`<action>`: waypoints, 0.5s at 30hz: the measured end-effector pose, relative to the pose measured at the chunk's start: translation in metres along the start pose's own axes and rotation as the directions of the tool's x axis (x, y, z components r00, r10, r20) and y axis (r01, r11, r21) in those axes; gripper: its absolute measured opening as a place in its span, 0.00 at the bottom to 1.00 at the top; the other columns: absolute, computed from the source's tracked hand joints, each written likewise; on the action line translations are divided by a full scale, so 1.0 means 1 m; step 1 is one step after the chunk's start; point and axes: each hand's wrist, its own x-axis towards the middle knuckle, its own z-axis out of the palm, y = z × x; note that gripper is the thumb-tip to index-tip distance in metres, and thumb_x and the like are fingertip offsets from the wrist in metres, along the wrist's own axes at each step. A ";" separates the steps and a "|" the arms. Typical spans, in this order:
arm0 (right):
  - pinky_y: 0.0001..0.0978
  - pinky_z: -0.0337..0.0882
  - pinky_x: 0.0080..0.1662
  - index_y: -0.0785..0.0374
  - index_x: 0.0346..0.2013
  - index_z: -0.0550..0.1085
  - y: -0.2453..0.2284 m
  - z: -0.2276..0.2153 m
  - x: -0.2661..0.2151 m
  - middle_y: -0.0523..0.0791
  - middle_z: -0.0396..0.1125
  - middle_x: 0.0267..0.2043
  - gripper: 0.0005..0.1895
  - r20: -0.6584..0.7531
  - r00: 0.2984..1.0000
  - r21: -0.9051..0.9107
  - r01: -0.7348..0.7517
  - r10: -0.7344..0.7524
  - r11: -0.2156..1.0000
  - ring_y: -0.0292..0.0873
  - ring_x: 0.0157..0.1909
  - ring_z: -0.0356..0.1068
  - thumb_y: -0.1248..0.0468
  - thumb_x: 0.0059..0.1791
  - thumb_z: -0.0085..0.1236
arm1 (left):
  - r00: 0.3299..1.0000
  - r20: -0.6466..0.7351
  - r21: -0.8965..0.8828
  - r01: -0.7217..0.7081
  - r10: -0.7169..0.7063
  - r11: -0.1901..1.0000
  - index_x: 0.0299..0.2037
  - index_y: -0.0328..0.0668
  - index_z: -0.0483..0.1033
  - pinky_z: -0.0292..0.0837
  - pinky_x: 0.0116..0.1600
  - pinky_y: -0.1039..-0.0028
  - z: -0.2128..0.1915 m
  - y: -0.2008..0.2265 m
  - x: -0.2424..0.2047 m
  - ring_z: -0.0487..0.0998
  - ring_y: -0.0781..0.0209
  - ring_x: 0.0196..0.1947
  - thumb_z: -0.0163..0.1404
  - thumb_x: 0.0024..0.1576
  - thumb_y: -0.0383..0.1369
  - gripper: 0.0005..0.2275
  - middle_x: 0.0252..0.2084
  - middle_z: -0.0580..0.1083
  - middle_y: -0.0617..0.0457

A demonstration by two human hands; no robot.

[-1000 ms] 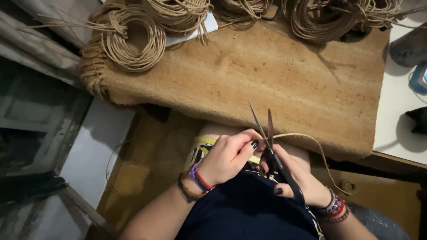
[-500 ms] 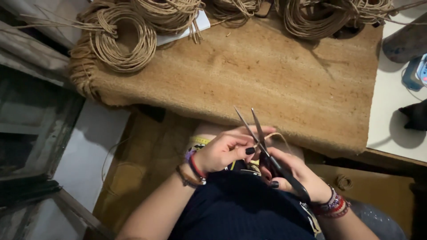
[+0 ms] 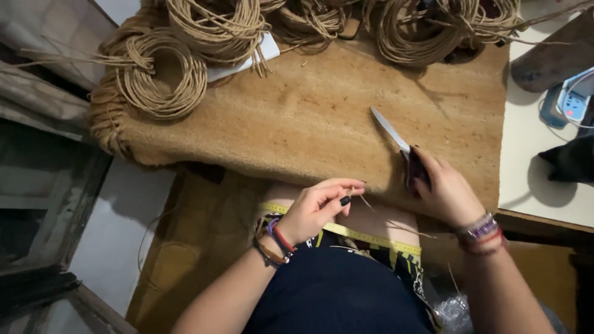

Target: Measuring and cutting lengths of twine using a measuring tape and scissors

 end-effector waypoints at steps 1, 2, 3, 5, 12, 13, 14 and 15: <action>0.63 0.76 0.48 0.57 0.71 0.64 0.014 0.016 -0.001 0.61 0.70 0.51 0.36 -0.002 1.000 0.000 -0.003 0.003 1.000 0.70 0.49 0.74 0.62 0.46 0.59 | 1.000 0.003 0.000 0.000 0.000 1.000 0.29 0.35 0.74 0.72 0.61 0.53 0.003 0.004 -0.001 0.77 0.35 0.58 0.46 0.66 0.30 0.12 0.59 0.74 0.34; 0.57 0.77 0.47 0.54 0.65 0.69 0.029 0.032 0.002 0.55 0.68 0.54 0.30 -0.118 0.992 -0.139 0.018 -0.035 0.990 0.63 0.50 0.73 0.63 0.46 0.56 | 1.000 0.010 0.009 -0.015 0.015 1.000 0.29 0.36 0.74 0.73 0.61 0.54 0.004 0.009 0.000 0.77 0.35 0.58 0.46 0.66 0.30 0.12 0.59 0.75 0.35; 0.51 0.79 0.46 0.51 0.60 0.75 0.043 0.047 0.006 0.48 0.65 0.57 0.26 -0.228 0.970 -0.277 0.022 -0.088 0.961 0.57 0.51 0.72 0.64 0.46 0.54 | 0.999 0.017 0.019 -0.031 0.030 0.999 0.29 0.36 0.74 0.73 0.61 0.54 0.005 0.013 0.001 0.77 0.35 0.58 0.46 0.66 0.31 0.12 0.59 0.75 0.36; 0.52 0.77 0.49 0.58 0.59 0.74 -0.006 0.020 -0.006 0.53 0.65 0.56 0.23 -0.281 0.942 -0.105 0.160 -0.184 0.982 0.62 0.53 0.70 0.66 0.48 0.55 | 0.998 0.023 0.065 -0.066 0.065 0.996 0.30 0.37 0.74 0.74 0.61 0.54 0.006 0.026 0.003 0.78 0.34 0.58 0.46 0.65 0.31 0.12 0.59 0.75 0.36; 0.33 0.78 0.38 0.62 0.41 0.82 -0.064 0.053 -0.036 0.46 0.78 0.25 0.09 -0.123 0.992 0.784 0.106 -0.014 0.611 0.38 0.28 0.77 0.68 0.53 0.53 | 0.938 -0.071 0.403 -0.285 0.340 0.870 0.37 0.36 0.76 0.77 0.57 0.51 0.024 0.045 0.010 0.79 0.39 0.52 0.41 0.65 0.32 0.11 0.65 0.68 0.36; 0.33 0.78 0.38 0.62 0.41 0.82 -0.072 0.050 -0.039 0.46 0.78 0.25 0.09 -0.126 0.992 0.785 0.110 -0.017 0.610 0.38 0.28 0.77 0.68 0.53 0.53 | 0.937 -0.071 0.407 -0.286 0.342 0.867 0.37 0.36 0.76 0.77 0.57 0.51 0.023 0.041 0.008 0.79 0.39 0.52 0.41 0.65 0.32 0.11 0.65 0.68 0.36; 0.32 0.78 0.34 0.64 0.41 0.81 -0.080 0.047 -0.043 0.48 0.78 0.24 0.10 -0.143 0.990 0.833 0.111 0.018 0.542 0.40 0.24 0.77 0.69 0.53 0.51 | 0.913 -0.164 0.561 -0.225 0.374 0.796 0.40 0.41 0.78 0.74 0.54 0.57 0.023 0.036 0.006 0.76 0.44 0.47 0.43 0.65 0.32 0.10 0.59 0.68 0.42; 0.31 0.78 0.30 0.66 0.40 0.81 -0.088 0.044 -0.047 0.50 0.77 0.22 0.11 -0.156 0.986 0.875 0.113 0.054 0.471 0.42 0.19 0.77 0.70 0.54 0.49 | 0.875 -0.248 0.693 -0.141 0.417 0.707 0.43 0.46 0.80 0.72 0.51 0.63 0.022 0.032 0.004 0.73 0.49 0.43 0.45 0.66 0.32 0.09 0.52 0.69 0.49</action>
